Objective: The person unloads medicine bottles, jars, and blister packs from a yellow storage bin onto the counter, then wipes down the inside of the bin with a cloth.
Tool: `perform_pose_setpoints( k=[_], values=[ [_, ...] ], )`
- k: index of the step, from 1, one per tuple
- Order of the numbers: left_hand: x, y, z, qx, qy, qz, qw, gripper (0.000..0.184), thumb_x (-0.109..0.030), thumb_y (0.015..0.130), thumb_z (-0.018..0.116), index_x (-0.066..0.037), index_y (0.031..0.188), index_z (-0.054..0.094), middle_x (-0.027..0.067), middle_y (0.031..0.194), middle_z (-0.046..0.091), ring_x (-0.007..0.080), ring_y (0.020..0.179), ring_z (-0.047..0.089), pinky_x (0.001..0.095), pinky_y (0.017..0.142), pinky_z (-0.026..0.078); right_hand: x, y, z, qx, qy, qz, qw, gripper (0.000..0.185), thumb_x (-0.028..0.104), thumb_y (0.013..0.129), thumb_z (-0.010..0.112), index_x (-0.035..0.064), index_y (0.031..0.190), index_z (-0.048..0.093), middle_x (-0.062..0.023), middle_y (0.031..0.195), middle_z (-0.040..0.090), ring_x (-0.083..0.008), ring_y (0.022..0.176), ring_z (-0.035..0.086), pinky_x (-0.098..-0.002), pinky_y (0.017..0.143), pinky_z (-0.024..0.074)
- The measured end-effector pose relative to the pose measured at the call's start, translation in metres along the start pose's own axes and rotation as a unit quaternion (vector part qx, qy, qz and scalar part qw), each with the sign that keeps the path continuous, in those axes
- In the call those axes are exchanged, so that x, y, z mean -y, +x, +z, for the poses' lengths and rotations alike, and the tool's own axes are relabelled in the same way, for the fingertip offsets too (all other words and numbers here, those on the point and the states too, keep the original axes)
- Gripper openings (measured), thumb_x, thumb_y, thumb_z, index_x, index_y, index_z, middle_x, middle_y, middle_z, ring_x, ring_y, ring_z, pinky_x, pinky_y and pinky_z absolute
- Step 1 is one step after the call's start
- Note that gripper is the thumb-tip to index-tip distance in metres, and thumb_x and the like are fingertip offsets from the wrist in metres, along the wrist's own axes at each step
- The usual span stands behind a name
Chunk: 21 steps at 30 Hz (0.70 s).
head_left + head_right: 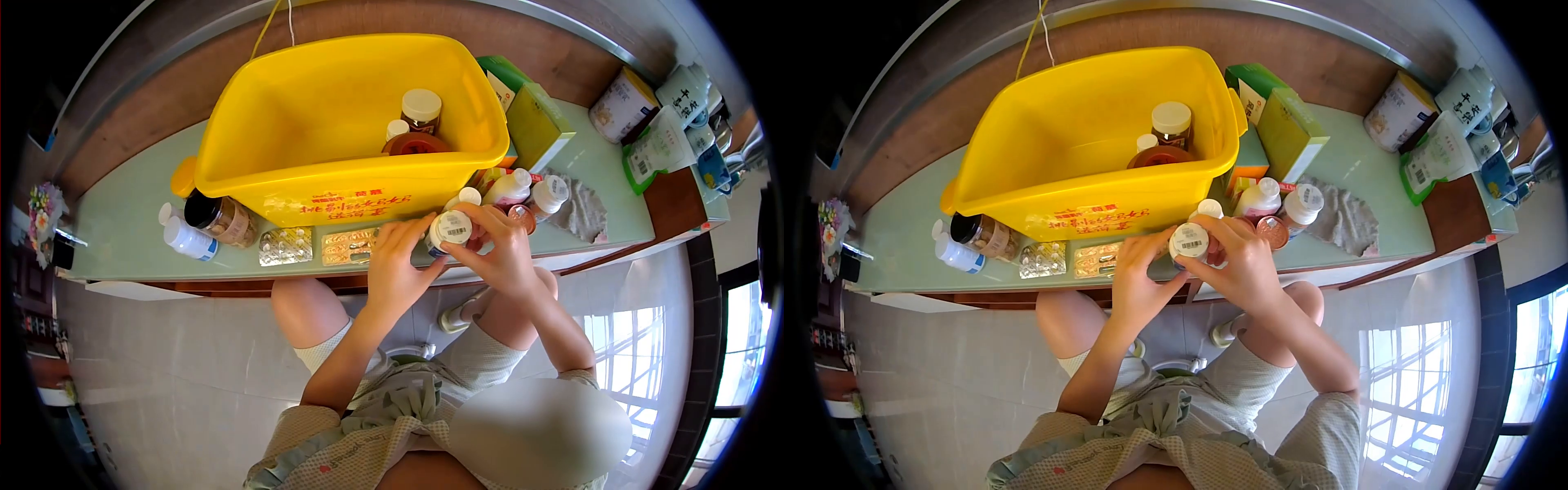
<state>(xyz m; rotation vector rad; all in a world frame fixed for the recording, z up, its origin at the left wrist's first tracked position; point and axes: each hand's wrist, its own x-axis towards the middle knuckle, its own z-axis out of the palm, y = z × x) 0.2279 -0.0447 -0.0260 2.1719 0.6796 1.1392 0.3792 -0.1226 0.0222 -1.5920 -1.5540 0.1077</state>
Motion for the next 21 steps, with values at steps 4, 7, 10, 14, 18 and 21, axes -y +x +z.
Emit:
perform_pose_setpoints(
  k=[4,7,10,14,18,21],
  values=[
    [0.002,0.002,-0.005,-0.03,0.049,0.013,0.998,0.058,-0.01,0.06,0.079,-0.008,0.116,0.062,0.0069,0.098,0.064,0.0281,0.091,0.056,0.0366,0.081,0.047,0.005,0.004,0.005,0.005,-0.016,-0.008,1.0,0.045,0.014,0.07,0.08,0.0014,0.11,0.063,-0.0052,0.07,0.059,-0.0137,0.06,0.058,-0.0266,0.058,0.0491],
    [0.004,0.003,-0.009,-0.029,0.056,-0.011,0.998,0.057,-0.008,0.06,0.079,-0.008,0.114,0.063,0.0057,0.096,0.064,0.0269,0.091,0.055,0.0353,0.081,0.048,0.005,0.004,0.01,0.017,-0.017,0.007,1.0,0.05,0.009,0.071,0.079,0.0009,0.117,0.061,-0.0055,0.072,0.06,-0.0122,0.062,0.06,-0.0248,0.06,0.0517],
    [0.007,0.004,-0.012,-0.037,0.064,-0.012,0.997,0.056,-0.007,0.06,0.079,-0.008,0.113,0.063,0.0051,0.096,0.065,0.0263,0.09,0.055,0.0346,0.08,0.048,0.005,0.004,0.015,0.011,0.016,0.027,0.999,0.047,0.01,0.074,0.076,0.0016,0.118,0.06,-0.0055,0.068,0.059,-0.0142,0.06,0.062,-0.0264,0.059,0.0515],
    [0.008,0.003,-0.012,-0.052,0.069,-0.005,0.996,0.056,-0.007,0.06,0.079,-0.008,0.113,0.063,0.0051,0.095,0.064,0.0264,0.089,0.055,0.0343,0.079,0.048,0.006,0.002,0.017,0.009,0.047,0.047,0.998,0.047,0.006,0.075,0.075,0.0021,0.119,0.059,-0.0056,0.068,0.06,-0.0137,0.062,0.063,-0.0262,0.06,0.0538],
    [0.007,0.001,-0.012,-0.049,0.056,-0.014,0.997,0.055,-0.007,0.06,0.079,-0.007,0.113,0.063,0.0068,0.097,0.064,0.0274,0.09,0.056,0.0349,0.079,0.048,0.006,-0.001,0.017,-0.014,0.056,0.021,0.998,0.045,0.003,0.075,0.074,0.0032,0.118,0.06,-0.005,0.07,0.06,-0.0132,0.061,0.063,-0.0259,0.061,0.0551],
    [0.001,0.002,-0.019,-0.043,0.046,-0.021,0.998,0.055,-0.004,0.061,0.08,-0.006,0.113,0.062,0.0088,0.101,0.065,0.0282,0.094,0.057,0.0356,0.081,0.048,0.009,-0.003,0.011,-0.016,0.045,0.005,0.999,0.042,0.002,0.076,0.073,0.0044,0.116,0.061,-0.004,0.069,0.059,-0.0126,0.061,0.061,-0.0253,0.061,0.0546]
  ],
)
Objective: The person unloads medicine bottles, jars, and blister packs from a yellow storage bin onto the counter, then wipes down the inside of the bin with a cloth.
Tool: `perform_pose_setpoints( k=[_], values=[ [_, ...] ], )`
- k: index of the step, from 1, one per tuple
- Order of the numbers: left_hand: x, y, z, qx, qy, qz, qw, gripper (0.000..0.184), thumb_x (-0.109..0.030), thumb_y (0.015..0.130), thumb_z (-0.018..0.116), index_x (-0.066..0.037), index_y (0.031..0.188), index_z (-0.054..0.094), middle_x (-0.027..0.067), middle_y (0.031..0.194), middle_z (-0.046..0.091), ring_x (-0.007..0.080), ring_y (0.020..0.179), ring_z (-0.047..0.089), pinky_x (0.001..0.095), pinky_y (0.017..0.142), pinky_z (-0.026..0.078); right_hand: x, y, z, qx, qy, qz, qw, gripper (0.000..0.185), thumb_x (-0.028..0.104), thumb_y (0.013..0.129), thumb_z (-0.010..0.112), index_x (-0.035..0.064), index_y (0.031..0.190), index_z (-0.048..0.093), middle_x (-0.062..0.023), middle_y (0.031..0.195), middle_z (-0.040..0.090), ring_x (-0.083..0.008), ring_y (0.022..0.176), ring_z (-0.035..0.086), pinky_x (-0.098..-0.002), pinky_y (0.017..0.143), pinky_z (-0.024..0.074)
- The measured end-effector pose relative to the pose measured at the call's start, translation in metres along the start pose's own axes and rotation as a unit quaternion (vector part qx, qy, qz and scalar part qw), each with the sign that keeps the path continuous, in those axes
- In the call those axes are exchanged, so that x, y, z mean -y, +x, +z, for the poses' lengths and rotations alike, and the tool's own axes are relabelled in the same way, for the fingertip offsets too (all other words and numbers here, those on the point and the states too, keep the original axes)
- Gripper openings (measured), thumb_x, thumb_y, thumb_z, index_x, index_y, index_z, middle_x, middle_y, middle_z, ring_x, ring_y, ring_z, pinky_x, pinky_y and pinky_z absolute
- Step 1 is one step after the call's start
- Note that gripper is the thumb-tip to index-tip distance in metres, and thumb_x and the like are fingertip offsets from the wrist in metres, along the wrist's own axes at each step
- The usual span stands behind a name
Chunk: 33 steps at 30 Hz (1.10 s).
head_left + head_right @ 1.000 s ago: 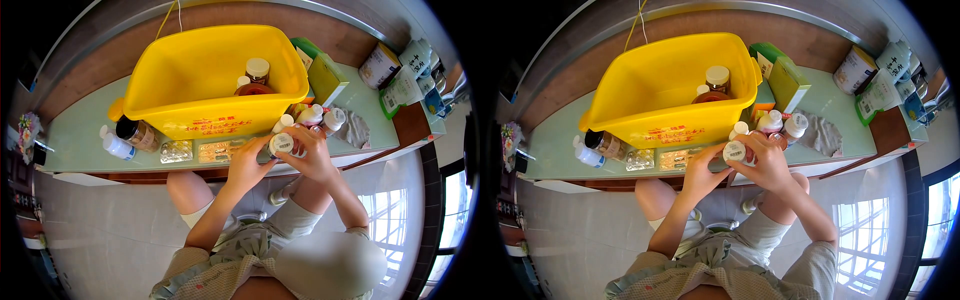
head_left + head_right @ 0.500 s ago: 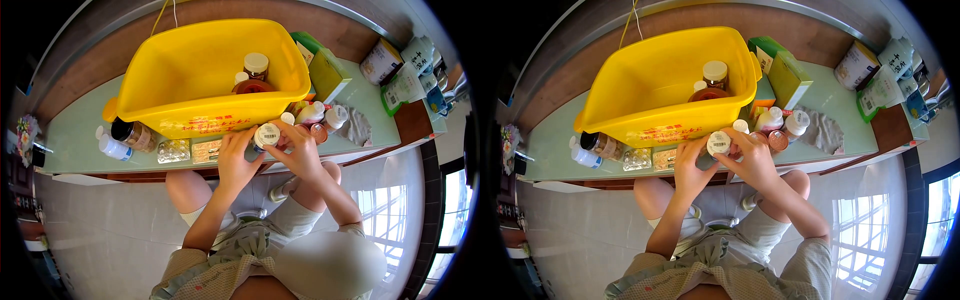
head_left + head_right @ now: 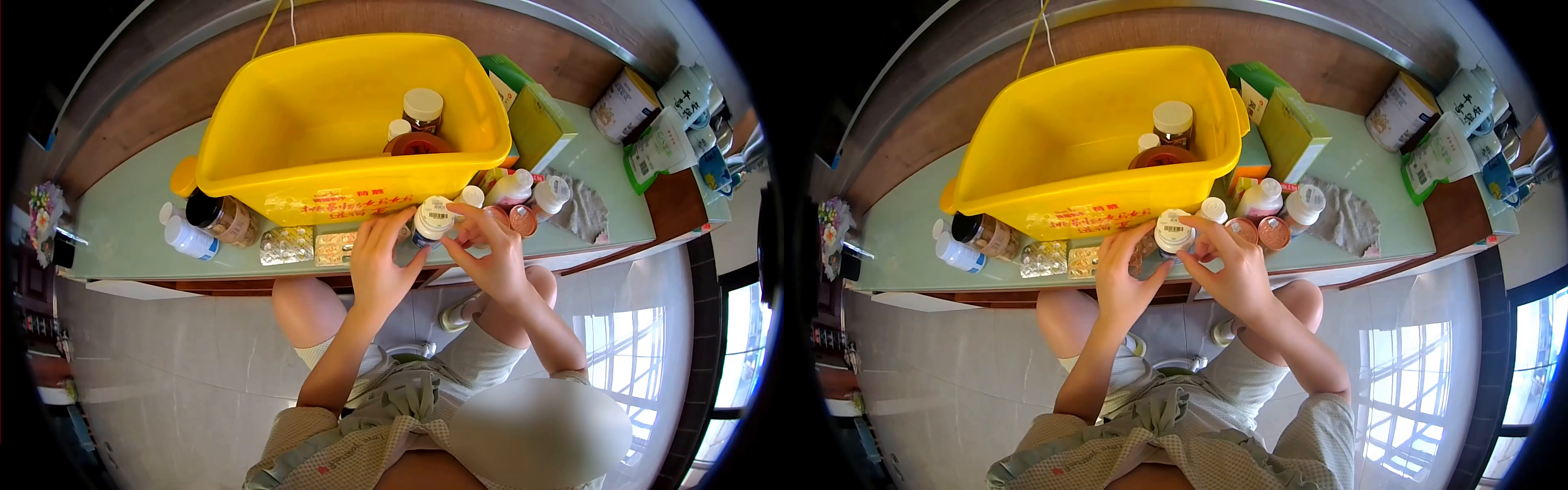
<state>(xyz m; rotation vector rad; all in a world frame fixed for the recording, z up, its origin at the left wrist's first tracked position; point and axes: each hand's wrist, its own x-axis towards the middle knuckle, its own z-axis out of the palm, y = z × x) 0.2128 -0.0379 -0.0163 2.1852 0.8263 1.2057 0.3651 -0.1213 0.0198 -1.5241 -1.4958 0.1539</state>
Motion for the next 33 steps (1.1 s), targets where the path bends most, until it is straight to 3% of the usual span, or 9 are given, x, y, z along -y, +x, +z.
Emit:
perform_pose_setpoints(
  k=[8,12,16,21,27,33],
  values=[
    [-0.016,0.012,-0.028,-0.034,-0.014,0.042,0.998,0.041,-0.001,0.064,0.076,-0.005,0.104,0.066,0.0105,0.098,0.067,0.0286,0.092,0.061,0.036,0.081,0.048,0.013,0.004,-0.013,-0.011,-0.027,-0.046,0.999,0.034,0.0,0.076,0.071,0.0074,0.108,0.067,-0.0014,0.067,0.057,-0.0118,0.059,0.059,-0.025,0.054,0.0491],
    [-0.03,0.03,-0.051,-0.066,-0.01,0.126,0.99,0.031,0.002,0.067,0.073,-0.006,0.097,0.068,0.0086,0.09,0.067,0.028,0.083,0.062,0.0356,0.072,0.051,0.024,0.014,-0.021,-0.018,-0.032,-0.083,0.996,0.03,-0.001,0.076,0.07,0.0085,0.104,0.068,-0.0011,0.068,0.059,-0.0114,0.058,0.059,-0.0243,0.051,0.0472],
    [-0.047,0.054,-0.085,-0.055,0.002,0.179,0.982,0.027,0.006,0.067,0.073,-0.003,0.092,0.068,0.0097,0.09,0.068,0.0278,0.082,0.063,0.0344,0.074,0.05,0.036,0.031,-0.034,-0.018,-0.037,-0.098,0.994,0.025,-0.001,0.075,0.07,0.0077,0.099,0.07,-0.0034,0.073,0.065,-0.0129,0.058,0.059,-0.024,0.047,0.0455],
    [-0.052,0.093,-0.114,-0.036,0.042,0.228,0.972,0.025,0.006,0.067,0.073,-0.003,0.09,0.068,0.0089,0.089,0.069,0.0264,0.083,0.064,0.0335,0.073,0.05,0.041,0.065,-0.048,-0.034,-0.031,-0.129,0.991,0.017,-0.002,0.076,0.069,0.0042,0.091,0.07,-0.0072,0.075,0.066,-0.0141,0.059,0.06,-0.0237,0.051,0.0471],
    [-0.042,0.152,-0.117,0.097,0.076,0.217,0.968,0.019,-0.001,0.072,0.071,-0.005,0.09,0.067,0.0093,0.086,0.067,0.0262,0.08,0.064,0.0329,0.073,0.05,0.048,0.114,-0.059,-0.002,-0.059,-0.115,0.992,0.014,-0.002,0.077,0.068,0.004,0.089,0.071,-0.0075,0.076,0.065,-0.0167,0.061,0.062,-0.0261,0.056,0.0495],
    [-0.027,0.188,-0.097,0.199,0.125,0.22,0.947,0.016,-0.009,0.074,0.07,-0.009,0.09,0.068,0.0058,0.09,0.069,0.0251,0.084,0.065,0.035,0.072,0.052,0.031,0.162,-0.042,0.063,-0.122,-0.158,0.978,0.016,0.01,0.076,0.068,0.0089,0.092,0.069,-0.0055,0.075,0.069,-0.0198,0.067,0.067,-0.0312,0.061,0.0536]
  ],
)
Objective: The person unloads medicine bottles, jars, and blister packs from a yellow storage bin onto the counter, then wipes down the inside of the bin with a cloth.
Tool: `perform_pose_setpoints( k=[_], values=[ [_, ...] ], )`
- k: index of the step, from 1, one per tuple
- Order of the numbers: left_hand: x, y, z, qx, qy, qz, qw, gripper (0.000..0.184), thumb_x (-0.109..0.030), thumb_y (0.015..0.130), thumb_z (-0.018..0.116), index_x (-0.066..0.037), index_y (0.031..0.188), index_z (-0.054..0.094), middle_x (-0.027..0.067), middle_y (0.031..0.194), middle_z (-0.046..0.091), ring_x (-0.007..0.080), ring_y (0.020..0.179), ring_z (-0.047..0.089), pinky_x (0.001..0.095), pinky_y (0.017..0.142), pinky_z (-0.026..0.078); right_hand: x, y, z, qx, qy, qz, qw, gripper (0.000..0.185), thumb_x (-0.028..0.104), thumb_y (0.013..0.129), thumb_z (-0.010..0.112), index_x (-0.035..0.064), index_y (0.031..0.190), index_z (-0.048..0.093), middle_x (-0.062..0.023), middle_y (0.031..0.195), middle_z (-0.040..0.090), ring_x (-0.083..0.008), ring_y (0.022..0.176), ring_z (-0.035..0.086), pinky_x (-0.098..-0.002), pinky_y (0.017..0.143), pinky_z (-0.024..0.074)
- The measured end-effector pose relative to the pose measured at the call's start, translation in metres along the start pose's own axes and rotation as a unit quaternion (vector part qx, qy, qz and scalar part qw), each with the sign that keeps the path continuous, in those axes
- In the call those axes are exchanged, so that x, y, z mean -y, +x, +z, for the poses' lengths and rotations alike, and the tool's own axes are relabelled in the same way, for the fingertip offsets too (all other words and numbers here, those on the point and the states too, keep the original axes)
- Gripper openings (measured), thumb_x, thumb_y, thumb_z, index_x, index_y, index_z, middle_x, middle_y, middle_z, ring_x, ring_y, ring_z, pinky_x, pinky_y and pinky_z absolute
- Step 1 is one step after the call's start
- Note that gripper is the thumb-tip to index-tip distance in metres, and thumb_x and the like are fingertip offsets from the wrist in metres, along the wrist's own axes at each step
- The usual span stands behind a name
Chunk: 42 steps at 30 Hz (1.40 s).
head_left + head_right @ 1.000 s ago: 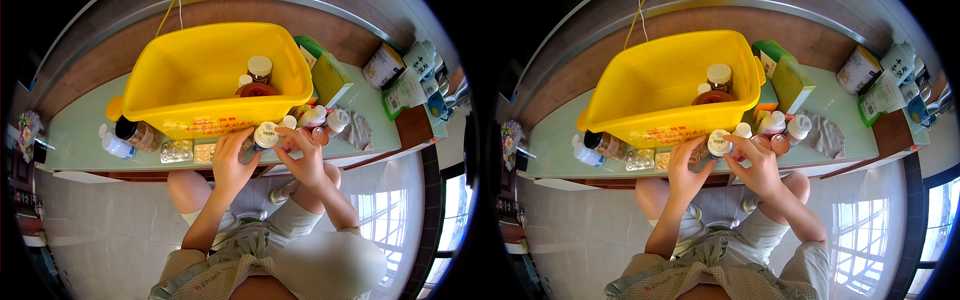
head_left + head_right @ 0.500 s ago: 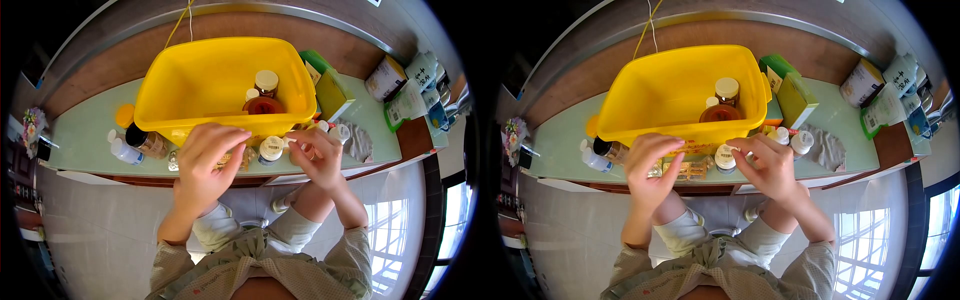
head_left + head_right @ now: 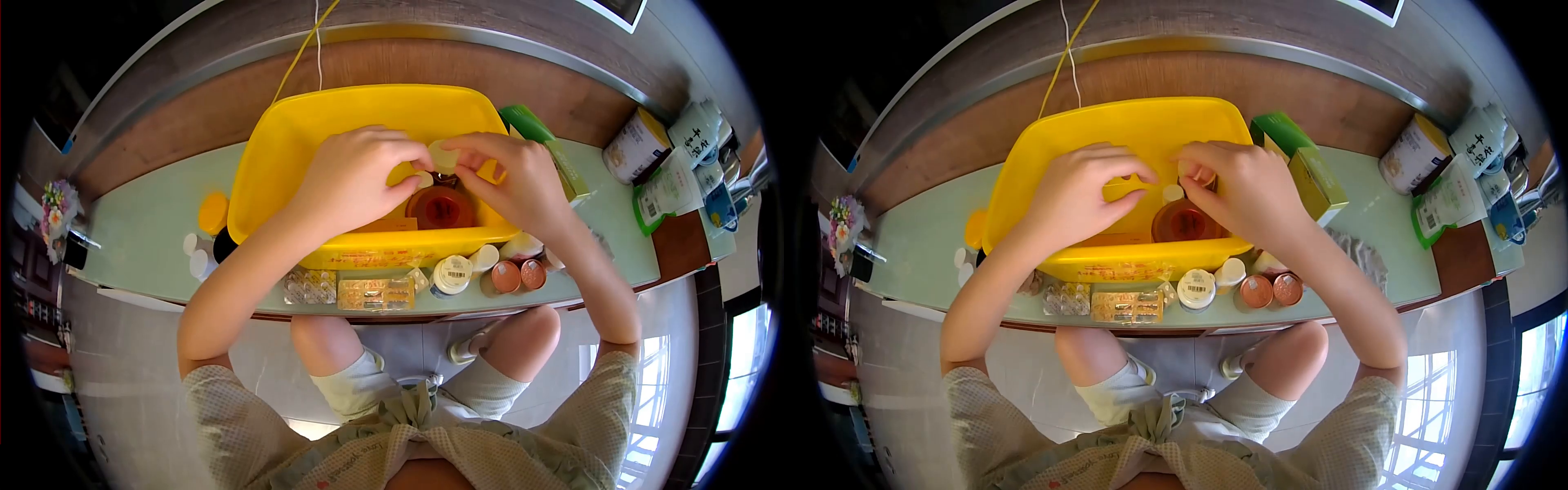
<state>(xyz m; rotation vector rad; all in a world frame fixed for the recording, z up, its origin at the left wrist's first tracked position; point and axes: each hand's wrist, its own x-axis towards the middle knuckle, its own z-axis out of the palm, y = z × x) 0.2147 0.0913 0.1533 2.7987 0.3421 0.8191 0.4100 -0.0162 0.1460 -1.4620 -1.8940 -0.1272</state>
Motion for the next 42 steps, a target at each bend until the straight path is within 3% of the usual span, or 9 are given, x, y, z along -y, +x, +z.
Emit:
perform_pose_setpoints(
  k=[3,6,11,15,20,27,32,42],
  values=[
    [0.014,0.011,0.005,0.062,0.06,-0.009,0.996,0.015,-0.012,0.074,0.07,-0.01,0.089,0.068,0.0058,0.09,0.069,0.0262,0.086,0.065,0.0373,0.073,0.052,-0.01,0.021,0.01,0.075,-0.05,-0.013,0.996,0.015,0.014,0.078,0.063,0.0136,0.091,0.07,-0.0064,0.08,0.07,-0.0235,0.071,0.067,-0.0372,0.065,0.0537],
    [0.035,0.015,0.018,0.148,0.106,-0.009,0.983,0.015,-0.015,0.075,0.07,-0.012,0.089,0.069,0.0057,0.09,0.069,0.0271,0.087,0.065,0.0394,0.073,0.052,-0.031,0.037,0.028,0.143,-0.097,-0.086,0.981,0.018,0.013,0.076,0.063,0.0161,0.092,0.071,-0.0076,0.083,0.069,-0.0262,0.078,0.067,-0.04,0.069,0.0532],
    [0.053,0.018,0.035,0.311,0.175,0.0,0.934,0.023,-0.017,0.074,0.071,-0.015,0.097,0.069,0.0053,0.09,0.068,0.027,0.086,0.065,0.0415,0.072,0.052,-0.061,0.058,0.053,0.319,-0.127,-0.142,0.928,0.019,0.012,0.071,0.066,0.0148,0.089,0.07,-0.0077,0.084,0.067,-0.0293,0.085,0.063,-0.0426,0.074,0.0504],
    [0.068,0.019,0.051,0.334,0.163,0.012,0.928,0.038,-0.019,0.074,0.073,-0.019,0.111,0.065,0.0061,0.092,0.068,0.0269,0.086,0.065,0.0422,0.072,0.051,-0.071,0.07,0.072,0.415,-0.158,-0.143,0.884,0.019,0.011,0.065,0.07,0.0127,0.083,0.069,-0.007,0.084,0.066,-0.0302,0.086,0.062,-0.0427,0.072,0.0497],
    [0.076,0.023,0.049,0.345,0.072,0.018,0.936,0.047,-0.02,0.073,0.074,-0.021,0.119,0.062,0.0096,0.093,0.068,0.0294,0.086,0.065,0.0432,0.072,0.051,-0.079,0.083,0.087,0.454,-0.149,-0.172,0.861,0.023,0.01,0.058,0.072,0.0117,0.08,0.069,-0.0089,0.077,0.065,-0.0316,0.082,0.062,-0.0435,0.069,0.0499],
    [0.071,0.02,0.05,0.378,0.087,0.007,0.922,0.055,-0.018,0.075,0.072,-0.019,0.127,0.055,0.0121,0.088,0.067,0.0313,0.08,0.065,0.0434,0.069,0.052,-0.077,0.092,0.087,0.502,-0.116,-0.147,0.845,0.032,0.009,0.058,0.071,0.0138,0.089,0.071,-0.0111,0.076,0.066,-0.0329,0.077,0.064,-0.0437,0.066,0.0501],
    [0.07,0.02,0.05,0.397,0.099,-0.014,0.912,0.062,-0.021,0.077,0.07,-0.02,0.135,0.048,0.0122,0.086,0.067,0.0311,0.079,0.066,0.0434,0.068,0.051,-0.094,0.086,0.101,0.48,-0.103,-0.186,0.851,0.031,0.009,0.061,0.069,0.0139,0.091,0.071,-0.0112,0.076,0.067,-0.0333,0.075,0.064,-0.044,0.064,0.0502],
    [0.077,0.027,0.047,0.33,0.054,-0.205,0.92,0.044,-0.03,0.077,0.072,-0.014,0.118,0.063,0.0093,0.1,0.069,0.03,0.091,0.065,0.0394,0.081,0.051,-0.07,0.095,0.083,0.456,-0.136,-0.068,0.877,0.021,0.022,0.065,0.068,0.0117,0.083,0.068,-0.0114,0.075,0.066,-0.0335,0.071,0.063,-0.0439,0.062,0.0488]
  ],
)
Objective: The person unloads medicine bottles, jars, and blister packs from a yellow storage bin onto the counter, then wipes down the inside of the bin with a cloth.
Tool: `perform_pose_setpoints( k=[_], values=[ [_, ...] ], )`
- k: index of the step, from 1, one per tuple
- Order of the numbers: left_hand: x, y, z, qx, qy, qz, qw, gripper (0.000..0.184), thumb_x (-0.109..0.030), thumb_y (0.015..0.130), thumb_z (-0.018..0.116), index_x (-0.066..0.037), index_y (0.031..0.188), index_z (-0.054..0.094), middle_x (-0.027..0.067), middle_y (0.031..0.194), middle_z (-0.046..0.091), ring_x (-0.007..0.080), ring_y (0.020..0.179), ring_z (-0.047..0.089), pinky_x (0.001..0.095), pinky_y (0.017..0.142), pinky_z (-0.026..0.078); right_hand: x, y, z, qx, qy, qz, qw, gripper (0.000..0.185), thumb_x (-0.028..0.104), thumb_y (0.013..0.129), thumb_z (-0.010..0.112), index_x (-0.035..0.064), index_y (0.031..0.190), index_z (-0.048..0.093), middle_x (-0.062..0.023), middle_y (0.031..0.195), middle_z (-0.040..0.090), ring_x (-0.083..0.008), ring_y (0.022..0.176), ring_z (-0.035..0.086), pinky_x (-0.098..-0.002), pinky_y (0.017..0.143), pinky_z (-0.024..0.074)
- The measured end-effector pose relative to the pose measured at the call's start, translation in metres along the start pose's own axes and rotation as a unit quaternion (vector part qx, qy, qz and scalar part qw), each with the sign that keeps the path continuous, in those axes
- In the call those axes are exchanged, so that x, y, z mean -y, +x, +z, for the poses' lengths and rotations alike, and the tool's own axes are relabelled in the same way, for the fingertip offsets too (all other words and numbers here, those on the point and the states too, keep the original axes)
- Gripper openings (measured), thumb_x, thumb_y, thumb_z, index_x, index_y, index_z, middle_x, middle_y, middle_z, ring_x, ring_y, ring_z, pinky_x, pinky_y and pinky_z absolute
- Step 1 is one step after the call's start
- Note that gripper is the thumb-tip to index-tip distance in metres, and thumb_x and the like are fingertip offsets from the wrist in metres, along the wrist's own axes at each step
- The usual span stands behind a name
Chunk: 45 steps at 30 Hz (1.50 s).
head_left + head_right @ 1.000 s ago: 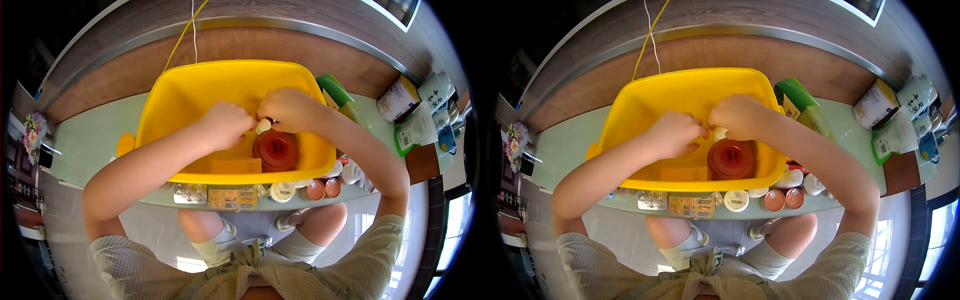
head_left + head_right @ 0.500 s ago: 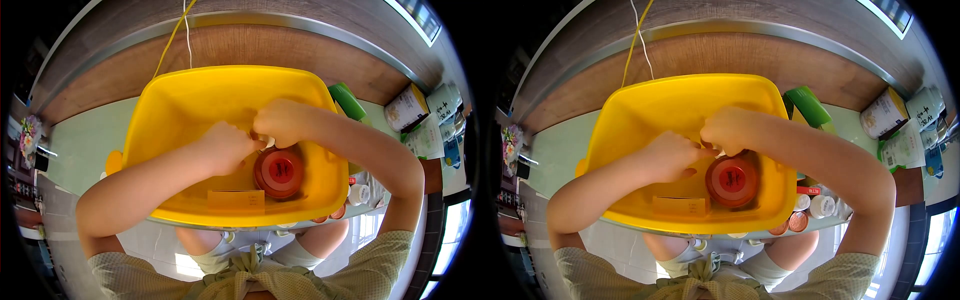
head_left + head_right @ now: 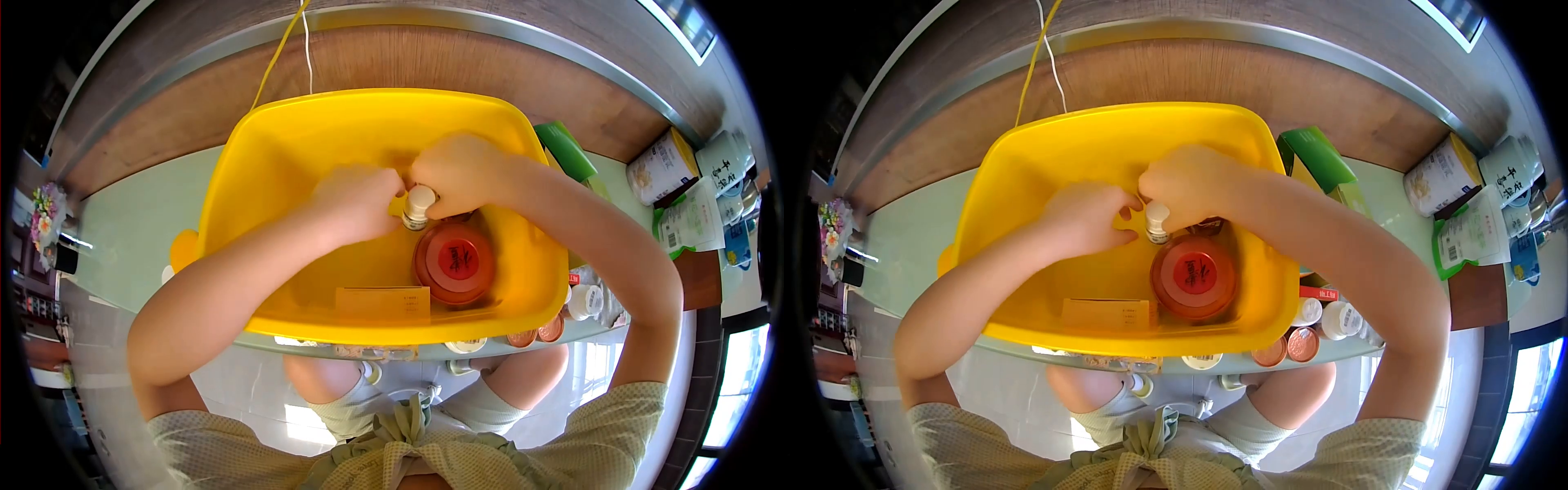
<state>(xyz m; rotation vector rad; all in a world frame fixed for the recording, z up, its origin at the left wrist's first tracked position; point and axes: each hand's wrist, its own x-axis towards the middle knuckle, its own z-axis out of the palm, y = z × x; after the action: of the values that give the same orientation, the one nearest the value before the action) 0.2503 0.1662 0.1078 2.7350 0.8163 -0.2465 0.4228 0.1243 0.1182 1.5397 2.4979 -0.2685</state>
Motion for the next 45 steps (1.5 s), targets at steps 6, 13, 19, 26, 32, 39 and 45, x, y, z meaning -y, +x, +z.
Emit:
perform_pose_setpoints(
  k=[6,13,19,26,32,39,45],
  values=[
    [-0.004,-0.002,-0.009,-0.008,-0.046,-0.003,0.999,0.045,-0.037,0.073,0.075,-0.01,0.108,0.066,0.0103,0.099,0.069,0.0286,0.088,0.066,0.0377,0.08,0.052,0.003,-0.023,-0.012,-0.131,0.112,0.012,0.985,0.023,0.024,0.066,0.071,0.0097,0.084,0.068,-0.0106,0.079,0.067,-0.0281,0.076,0.065,-0.0371,0.067,0.0502],
    [-0.021,-0.017,-0.008,-0.096,-0.269,0.085,0.954,0.045,-0.037,0.07,0.077,-0.003,0.098,0.067,0.0142,0.089,0.07,0.0285,0.081,0.067,0.0359,0.075,0.052,0.013,-0.07,-0.014,-0.274,0.23,0.009,0.934,0.031,0.027,0.072,0.074,0.0059,0.094,0.07,-0.007,0.084,0.07,-0.0181,0.077,0.066,-0.0298,0.071,0.05],
    [-0.062,-0.047,-0.02,-0.185,-0.377,0.193,0.887,0.038,-0.028,0.071,0.079,0.0,0.095,0.068,0.0126,0.086,0.071,0.0225,0.078,0.068,0.0317,0.073,0.052,0.045,-0.122,-0.019,-0.432,0.251,0.005,0.866,0.032,0.027,0.071,0.079,0.0045,0.091,0.069,-0.0055,0.074,0.066,-0.0161,0.067,0.061,-0.0275,0.062,0.0465],
    [-0.126,-0.083,-0.005,-0.281,-0.387,0.246,0.843,0.033,-0.022,0.07,0.081,0.0,0.091,0.067,0.011,0.078,0.069,0.021,0.067,0.066,0.0318,0.063,0.052,0.09,-0.185,-0.013,-0.503,0.263,0.008,0.823,0.035,0.019,0.066,0.081,-0.0002,0.092,0.068,-0.0048,0.078,0.065,-0.0139,0.065,0.058,-0.0259,0.061,0.0462],
    [-0.169,-0.088,0.028,-0.321,-0.303,0.294,0.848,0.037,-0.02,0.069,0.082,-0.001,0.098,0.066,0.0118,0.084,0.067,0.0255,0.073,0.066,0.0322,0.065,0.051,0.102,-0.238,0.041,-0.53,0.278,0.036,0.8,0.044,0.024,0.06,0.084,0.0014,0.095,0.068,-0.0049,0.08,0.065,-0.0131,0.067,0.057,-0.0255,0.063,0.0458],
    [-0.191,-0.07,0.088,-0.327,-0.292,0.264,0.859,0.04,-0.027,0.071,0.081,-0.004,0.101,0.065,0.0097,0.081,0.067,0.0222,0.07,0.066,0.0329,0.061,0.051,0.114,-0.256,0.102,-0.515,0.341,0.175,0.767,0.042,0.021,0.065,0.08,0.0004,0.099,0.068,-0.0051,0.083,0.063,-0.0138,0.075,0.056,-0.0269,0.065,0.0435],
    [-0.185,-0.068,0.122,-0.325,-0.278,0.187,0.885,0.05,-0.021,0.074,0.077,-0.01,0.121,0.061,0.005,0.072,0.061,0.0182,0.052,0.058,0.0305,0.051,0.047,0.115,-0.245,0.118,-0.465,0.287,0.213,0.81,0.037,0.019,0.071,0.077,0.0031,0.102,0.067,-0.0088,0.08,0.062,-0.0213,0.066,0.058,-0.03,0.061,0.0474]
  ],
)
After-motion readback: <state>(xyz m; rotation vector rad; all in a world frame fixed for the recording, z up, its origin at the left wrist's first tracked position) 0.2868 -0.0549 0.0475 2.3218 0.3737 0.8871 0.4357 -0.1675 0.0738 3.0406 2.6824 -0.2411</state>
